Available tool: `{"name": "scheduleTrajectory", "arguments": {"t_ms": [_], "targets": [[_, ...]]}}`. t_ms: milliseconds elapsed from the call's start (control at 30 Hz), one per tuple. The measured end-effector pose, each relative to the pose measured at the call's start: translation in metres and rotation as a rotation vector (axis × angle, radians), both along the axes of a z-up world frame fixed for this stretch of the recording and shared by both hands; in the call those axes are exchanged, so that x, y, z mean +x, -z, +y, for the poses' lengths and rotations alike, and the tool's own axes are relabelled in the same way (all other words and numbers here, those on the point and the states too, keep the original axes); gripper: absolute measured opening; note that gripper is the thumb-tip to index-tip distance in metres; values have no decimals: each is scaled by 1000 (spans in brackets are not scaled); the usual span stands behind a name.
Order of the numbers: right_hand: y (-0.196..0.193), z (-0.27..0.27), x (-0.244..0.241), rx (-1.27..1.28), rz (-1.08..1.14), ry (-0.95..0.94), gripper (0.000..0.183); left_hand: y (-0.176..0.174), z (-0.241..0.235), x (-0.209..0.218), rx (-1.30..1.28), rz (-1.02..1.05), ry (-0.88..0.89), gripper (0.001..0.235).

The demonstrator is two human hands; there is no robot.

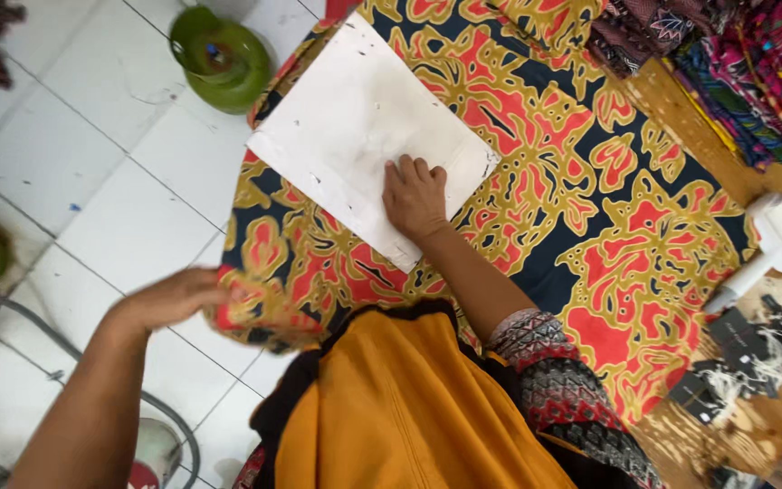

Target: The person folds a patterned shirt on a wooden table using a white paper template for alignment. They smooth the fabric, fold the sides, and then fold the shirt into a compact rectangle. Finally, they attach a black tag to the folded shirt.

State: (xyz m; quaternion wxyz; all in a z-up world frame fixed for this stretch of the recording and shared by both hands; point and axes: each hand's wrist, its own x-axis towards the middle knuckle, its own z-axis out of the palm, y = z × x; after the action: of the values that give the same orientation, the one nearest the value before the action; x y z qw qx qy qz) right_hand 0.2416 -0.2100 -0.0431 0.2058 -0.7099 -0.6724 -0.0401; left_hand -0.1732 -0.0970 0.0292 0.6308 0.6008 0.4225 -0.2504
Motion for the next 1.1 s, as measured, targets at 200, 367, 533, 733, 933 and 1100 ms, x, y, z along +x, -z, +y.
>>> {"name": "scheduleTrajectory", "arguments": {"t_ms": [200, 367, 533, 733, 933, 1100], "targets": [[23, -3, 22, -104, 121, -75, 40, -22, 62, 187, -253, -353, -186, 44], [12, -2, 97, -193, 520, -250, 22, 30, 77, 274, -397, -404, -595, 46], [-54, -92, 93, -222, 776, 225, 53, 83, 83, 261, -516, -560, -552, 52], [-35, -51, 7, -337, -16, 33, 49, 89, 89, 255, -581, -407, -623, 61], [-77, -138, 151, 87, 502, 944, 17, 85, 87, 249, -608, -653, -410, 78], [-67, -283, 10, -227, 341, 724, 27, 95, 95, 250, -687, -673, -398, 78]]}}
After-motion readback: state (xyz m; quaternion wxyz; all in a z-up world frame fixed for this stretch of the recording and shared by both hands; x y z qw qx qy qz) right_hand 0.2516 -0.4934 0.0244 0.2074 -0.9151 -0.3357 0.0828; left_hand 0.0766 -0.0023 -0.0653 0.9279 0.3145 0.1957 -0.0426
